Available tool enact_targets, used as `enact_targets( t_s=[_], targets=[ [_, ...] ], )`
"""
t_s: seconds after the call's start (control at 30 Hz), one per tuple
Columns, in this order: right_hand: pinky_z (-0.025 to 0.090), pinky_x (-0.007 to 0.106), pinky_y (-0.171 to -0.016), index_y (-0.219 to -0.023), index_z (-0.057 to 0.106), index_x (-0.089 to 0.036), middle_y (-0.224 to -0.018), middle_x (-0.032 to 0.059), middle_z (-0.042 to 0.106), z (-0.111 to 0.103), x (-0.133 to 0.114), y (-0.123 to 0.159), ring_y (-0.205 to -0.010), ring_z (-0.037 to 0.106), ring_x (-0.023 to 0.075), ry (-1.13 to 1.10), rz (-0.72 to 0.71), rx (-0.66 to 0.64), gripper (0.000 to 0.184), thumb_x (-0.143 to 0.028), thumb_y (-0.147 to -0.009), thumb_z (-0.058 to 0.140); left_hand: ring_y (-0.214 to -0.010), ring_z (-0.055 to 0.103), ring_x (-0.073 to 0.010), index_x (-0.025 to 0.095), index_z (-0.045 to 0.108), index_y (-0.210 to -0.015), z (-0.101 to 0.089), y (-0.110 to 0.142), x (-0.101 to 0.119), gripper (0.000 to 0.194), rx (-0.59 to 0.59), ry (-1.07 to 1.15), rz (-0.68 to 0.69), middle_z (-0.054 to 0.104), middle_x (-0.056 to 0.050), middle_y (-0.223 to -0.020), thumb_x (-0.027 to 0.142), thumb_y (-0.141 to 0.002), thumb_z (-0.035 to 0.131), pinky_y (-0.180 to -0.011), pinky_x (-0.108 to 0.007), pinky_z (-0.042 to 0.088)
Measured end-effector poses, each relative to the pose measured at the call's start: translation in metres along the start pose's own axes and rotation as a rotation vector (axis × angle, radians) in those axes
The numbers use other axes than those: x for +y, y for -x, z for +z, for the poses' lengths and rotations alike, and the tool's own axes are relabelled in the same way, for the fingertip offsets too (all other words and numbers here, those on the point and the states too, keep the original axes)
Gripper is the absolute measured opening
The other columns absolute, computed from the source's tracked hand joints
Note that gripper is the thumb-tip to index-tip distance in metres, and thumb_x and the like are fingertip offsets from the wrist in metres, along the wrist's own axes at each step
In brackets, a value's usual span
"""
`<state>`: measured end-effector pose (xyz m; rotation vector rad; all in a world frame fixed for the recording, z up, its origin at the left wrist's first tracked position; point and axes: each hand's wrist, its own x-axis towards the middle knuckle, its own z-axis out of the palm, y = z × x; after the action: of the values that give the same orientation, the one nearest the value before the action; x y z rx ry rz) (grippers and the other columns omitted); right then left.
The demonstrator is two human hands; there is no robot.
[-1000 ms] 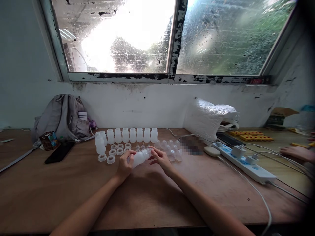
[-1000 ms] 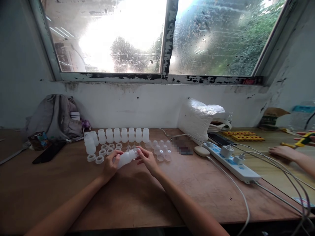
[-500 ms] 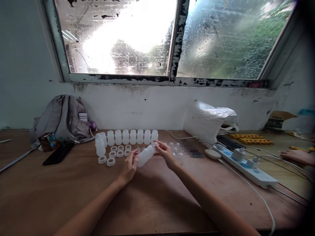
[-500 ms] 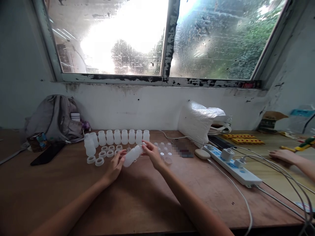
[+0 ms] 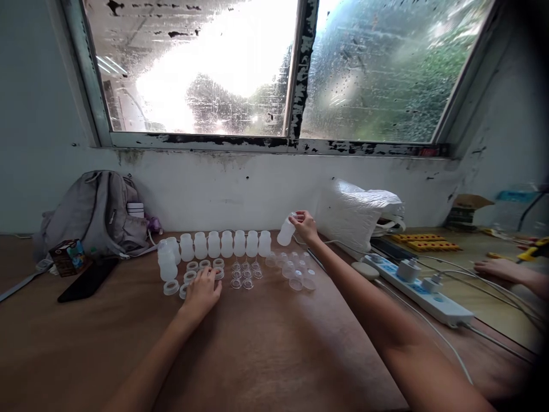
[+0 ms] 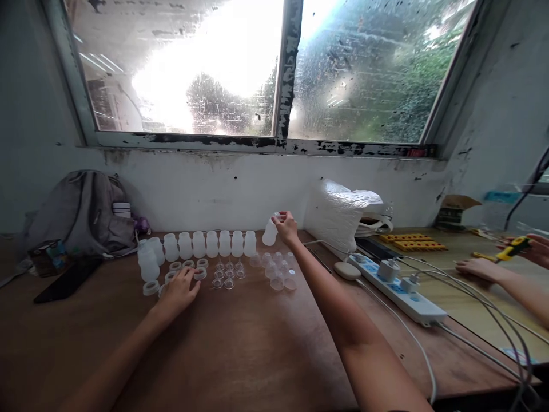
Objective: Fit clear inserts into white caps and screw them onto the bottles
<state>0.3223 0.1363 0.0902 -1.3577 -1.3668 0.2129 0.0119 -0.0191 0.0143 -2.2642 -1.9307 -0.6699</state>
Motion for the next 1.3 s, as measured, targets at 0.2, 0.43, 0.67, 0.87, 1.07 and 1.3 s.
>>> enact_targets(
  t_s=[0.2,0.43,0.67,0.87,1.07,1.3],
  targets=[
    [0.041,0.030,-0.072,-0.098,0.050,-0.011,-0.093,0.0141,0.059,0.023,0.028,0.000,-0.083,0.056,0.0204,0.330,-0.023,-0.098,0.032,-0.026,-0.069,0.052,-0.095,0.044,-0.0258,0.017,0.053,-0.097,-0.006,0.000,-0.004,0.028,-0.127,-0.158,-0.076,0.051,-0.011,-0.101,0.024,-0.074,0.038,-0.075,-0.037,0.037],
    [0.039,0.032,-0.074,-0.102,0.048,-0.013,-0.092,0.0140,0.059,0.032,0.042,0.004,-0.088,0.055,0.0228,0.377,-0.017,-0.141,0.033,-0.025,-0.072,0.049,-0.096,0.043,-0.0274,0.019,0.053,-0.097,-0.010,-0.008,-0.020,0.029,-0.186,-0.181,-0.171,0.050,-0.011,-0.102,0.026,-0.073,0.039,-0.074,-0.040,0.038],
    [0.040,0.032,-0.073,-0.105,0.044,-0.012,-0.088,0.0131,0.059,0.031,0.046,0.005,-0.084,0.056,0.0225,0.361,0.048,-0.090,0.039,-0.031,-0.071,0.050,-0.097,0.043,-0.0280,0.020,0.051,-0.103,0.001,-0.010,-0.040,0.033,-0.284,-0.129,-0.156,0.050,-0.011,-0.102,0.023,-0.072,0.040,-0.075,-0.038,0.037],
    [0.040,0.030,-0.073,-0.101,0.045,-0.014,-0.089,0.0119,0.059,0.032,0.048,0.010,-0.083,0.056,0.0206,0.313,0.062,-0.095,0.038,-0.033,-0.069,0.051,-0.101,0.040,-0.0280,0.020,0.052,-0.100,-0.002,-0.007,-0.034,0.031,-0.308,-0.109,-0.135,0.048,-0.010,-0.105,0.022,-0.071,0.042,-0.076,-0.038,0.036],
    [0.039,0.033,-0.077,-0.113,0.033,-0.013,-0.094,0.0128,0.055,0.032,0.049,0.013,-0.087,0.054,0.0230,0.289,0.096,-0.103,0.055,-0.033,-0.066,0.053,-0.102,0.039,-0.0309,0.025,0.041,-0.114,-0.004,-0.008,-0.038,0.045,-0.312,-0.104,-0.170,0.046,-0.011,-0.110,0.024,-0.070,0.043,-0.074,-0.043,0.036],
    [0.030,0.039,-0.088,-0.114,0.034,-0.013,-0.113,0.0147,0.042,0.026,0.006,0.053,-0.108,0.037,0.0241,0.261,-0.350,0.083,0.041,-0.024,-0.075,0.041,-0.097,0.044,-0.0271,0.018,0.047,-0.103,-0.005,-0.011,-0.048,0.035,-0.322,-0.101,-0.161,0.047,-0.012,-0.105,0.025,-0.069,0.045,-0.077,-0.034,0.035]
  ],
)
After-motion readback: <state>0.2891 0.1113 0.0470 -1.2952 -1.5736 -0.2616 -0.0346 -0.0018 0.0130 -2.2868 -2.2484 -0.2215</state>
